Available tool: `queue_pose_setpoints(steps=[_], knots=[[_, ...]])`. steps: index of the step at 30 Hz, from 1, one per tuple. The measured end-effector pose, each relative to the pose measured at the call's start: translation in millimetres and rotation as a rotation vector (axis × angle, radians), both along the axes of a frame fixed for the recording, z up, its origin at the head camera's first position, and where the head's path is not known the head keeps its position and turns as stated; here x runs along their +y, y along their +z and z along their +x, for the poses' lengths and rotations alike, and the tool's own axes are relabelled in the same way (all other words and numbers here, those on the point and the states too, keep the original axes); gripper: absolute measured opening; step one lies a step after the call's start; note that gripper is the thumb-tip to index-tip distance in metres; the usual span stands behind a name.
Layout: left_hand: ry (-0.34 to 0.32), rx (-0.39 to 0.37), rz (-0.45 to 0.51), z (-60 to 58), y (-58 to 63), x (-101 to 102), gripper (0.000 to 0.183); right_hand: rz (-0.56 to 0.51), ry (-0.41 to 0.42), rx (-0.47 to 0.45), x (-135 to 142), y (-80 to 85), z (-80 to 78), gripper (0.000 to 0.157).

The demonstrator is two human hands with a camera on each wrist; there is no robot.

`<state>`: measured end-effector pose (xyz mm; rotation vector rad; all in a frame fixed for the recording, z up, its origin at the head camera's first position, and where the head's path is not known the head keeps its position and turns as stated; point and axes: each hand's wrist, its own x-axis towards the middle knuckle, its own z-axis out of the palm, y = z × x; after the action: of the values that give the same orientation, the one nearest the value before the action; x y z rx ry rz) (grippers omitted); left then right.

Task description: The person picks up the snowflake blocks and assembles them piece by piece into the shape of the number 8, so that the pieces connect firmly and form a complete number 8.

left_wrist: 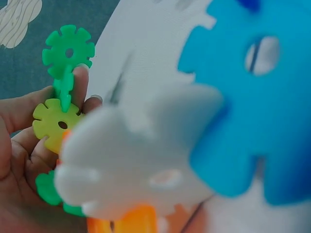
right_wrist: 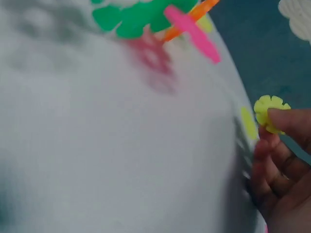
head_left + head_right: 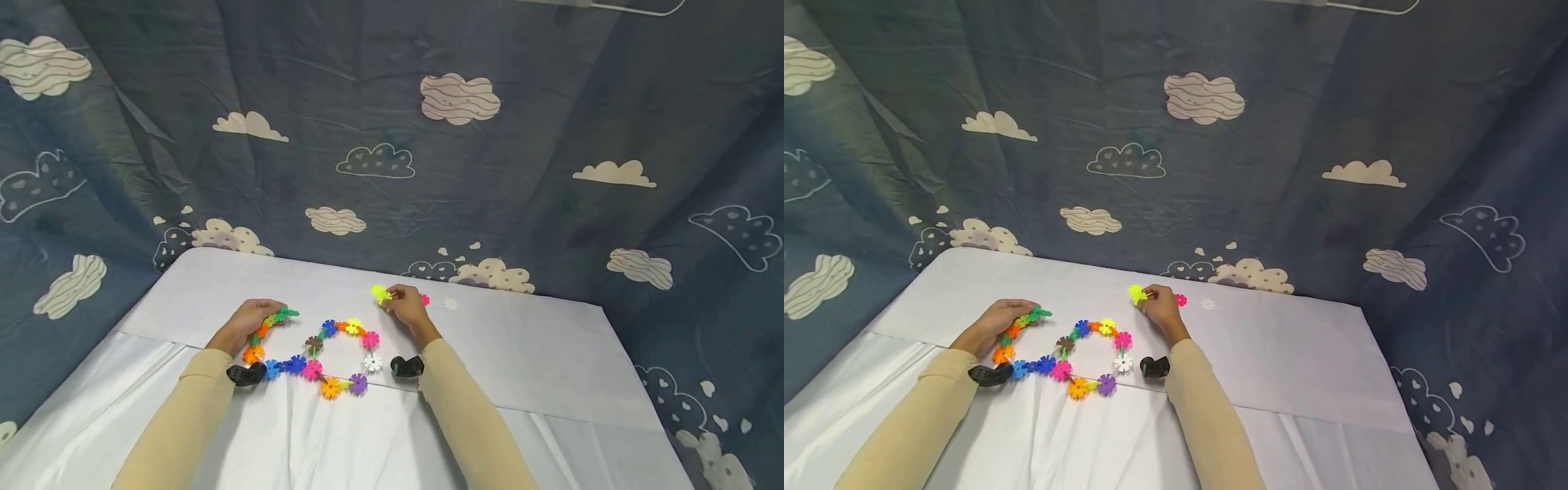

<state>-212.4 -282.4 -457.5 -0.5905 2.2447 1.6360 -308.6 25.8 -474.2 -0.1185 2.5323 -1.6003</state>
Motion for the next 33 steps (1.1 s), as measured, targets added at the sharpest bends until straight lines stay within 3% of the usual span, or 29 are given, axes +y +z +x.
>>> queue_pose_setpoints(steps=[5,10,15,23,33], knots=[[0.007,0.016,0.017,-1.6,1.8,-2,0.043,-0.138,0.048,-0.040,-2,8.8,3.8,0.011],[0.004,0.021,0.011,-1.0,3.9,-4,0.041,-0.149,0.123,-0.044,-11,20.5,10.6,0.009],[0.006,0.012,0.014,-3.4,1.6,-5,0.044,-0.165,0.213,-0.064,-22,29.9,14.6,0.017],[0.020,0.031,0.009,-1.8,3.4,-5,0.043,-0.216,0.362,-0.159,-49,38.1,19.0,0.012],[0.060,0.012,0.019,-3.8,-4.5,-5,0.046,-0.211,0.402,-0.155,-75,39.2,28.6,0.013]])
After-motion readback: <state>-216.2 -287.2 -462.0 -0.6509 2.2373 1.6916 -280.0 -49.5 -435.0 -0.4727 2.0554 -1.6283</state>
